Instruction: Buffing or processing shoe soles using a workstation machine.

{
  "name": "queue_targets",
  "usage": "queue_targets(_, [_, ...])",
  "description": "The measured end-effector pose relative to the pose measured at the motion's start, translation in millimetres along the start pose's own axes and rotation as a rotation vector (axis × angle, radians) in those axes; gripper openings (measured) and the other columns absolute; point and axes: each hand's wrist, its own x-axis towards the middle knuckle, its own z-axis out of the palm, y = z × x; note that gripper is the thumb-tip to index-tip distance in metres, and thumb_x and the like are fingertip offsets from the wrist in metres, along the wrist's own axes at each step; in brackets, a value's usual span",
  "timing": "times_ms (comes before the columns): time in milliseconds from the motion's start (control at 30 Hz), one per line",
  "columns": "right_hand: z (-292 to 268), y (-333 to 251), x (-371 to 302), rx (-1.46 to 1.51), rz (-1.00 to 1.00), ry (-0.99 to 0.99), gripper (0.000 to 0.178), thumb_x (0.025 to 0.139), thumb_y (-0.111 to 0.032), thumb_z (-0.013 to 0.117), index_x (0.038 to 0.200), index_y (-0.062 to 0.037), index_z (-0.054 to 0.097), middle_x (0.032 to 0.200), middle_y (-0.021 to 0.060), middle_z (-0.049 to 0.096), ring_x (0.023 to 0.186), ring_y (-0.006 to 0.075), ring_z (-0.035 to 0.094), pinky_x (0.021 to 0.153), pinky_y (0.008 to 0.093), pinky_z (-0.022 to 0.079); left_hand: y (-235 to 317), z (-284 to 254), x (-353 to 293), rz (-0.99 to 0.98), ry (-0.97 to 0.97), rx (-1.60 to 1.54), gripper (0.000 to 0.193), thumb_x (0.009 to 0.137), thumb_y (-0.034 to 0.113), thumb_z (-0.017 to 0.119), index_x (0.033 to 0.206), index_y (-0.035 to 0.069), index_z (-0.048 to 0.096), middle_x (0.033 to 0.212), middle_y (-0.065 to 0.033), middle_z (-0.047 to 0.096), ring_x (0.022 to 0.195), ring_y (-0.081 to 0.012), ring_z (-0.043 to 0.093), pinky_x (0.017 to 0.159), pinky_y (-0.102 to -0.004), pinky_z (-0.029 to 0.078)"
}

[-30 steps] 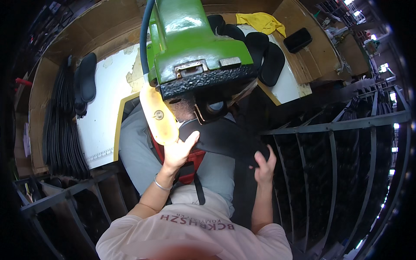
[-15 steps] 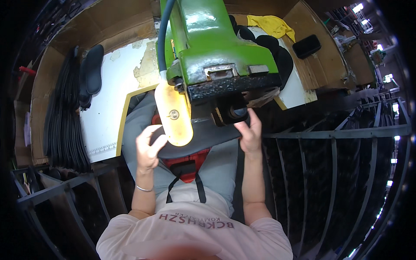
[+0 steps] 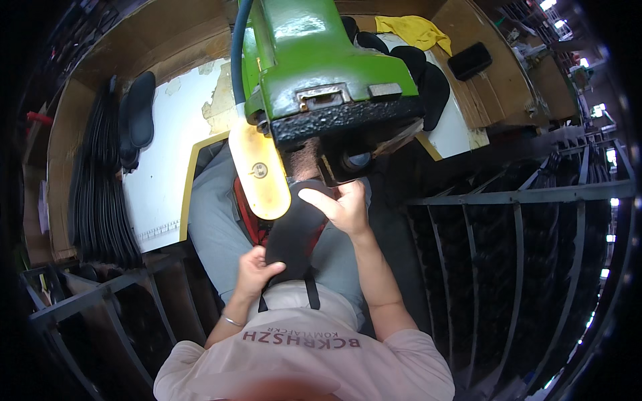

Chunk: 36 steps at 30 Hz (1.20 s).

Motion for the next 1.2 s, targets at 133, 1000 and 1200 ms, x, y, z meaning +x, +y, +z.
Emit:
queue_targets(133, [-1.7, 4.5, -2.3, -0.071, 0.086, 0.024, 0.014, 0.078, 0.001, 0.066, 0.090, 0.0048, 0.059, 0.095, 0.0072, 0.063, 0.085, 0.0104, 0.059, 0.075, 0.0236, 0.047, -8.0, 35.1, 8.7, -0.006, -0.057, 0.218, 0.019, 0.076, 0.000, 0.072, 0.089, -0.004, 0.059, 0.087, -0.0050, 0.065, 0.077, -0.0078, 0.060, 0.070, -0.0229, 0.051])
queue_targets(1000, [-203.0, 34.7, 82.2, 0.172, 0.130, 0.837, 0.069, 0.087, -0.011, 0.058, 0.142, -0.0042, 0.017, 0.085, 0.0118, 0.053, 0.054, 0.0145, 0.055, 0.045, 0.0314, 0.053, 198.3, -174.8, 186.1, 0.355, 1.126, 1.639, 0.057, 0.071, 0.031, 0.071, 0.124, 0.018, 0.054, 0.121, -0.0209, 0.047, 0.108, -0.0382, 0.048, 0.090, -0.0480, 0.039])
queue_targets(1200, [-165.8, 25.5, 53.2, 0.027, 0.346, 0.835, 0.070, 0.088, -0.025, 0.060, 0.141, -0.0041, 0.018, 0.068, 0.0062, 0.054, 0.048, 0.0091, 0.050, 0.039, 0.0243, 0.047, 135.8, -85.8, 58.3, 0.572, 0.465, 1.179, 0.049, 0.063, 0.006, 0.073, 0.109, -0.001, 0.059, 0.105, -0.0159, 0.058, 0.101, -0.0304, 0.054, 0.091, -0.0384, 0.042])
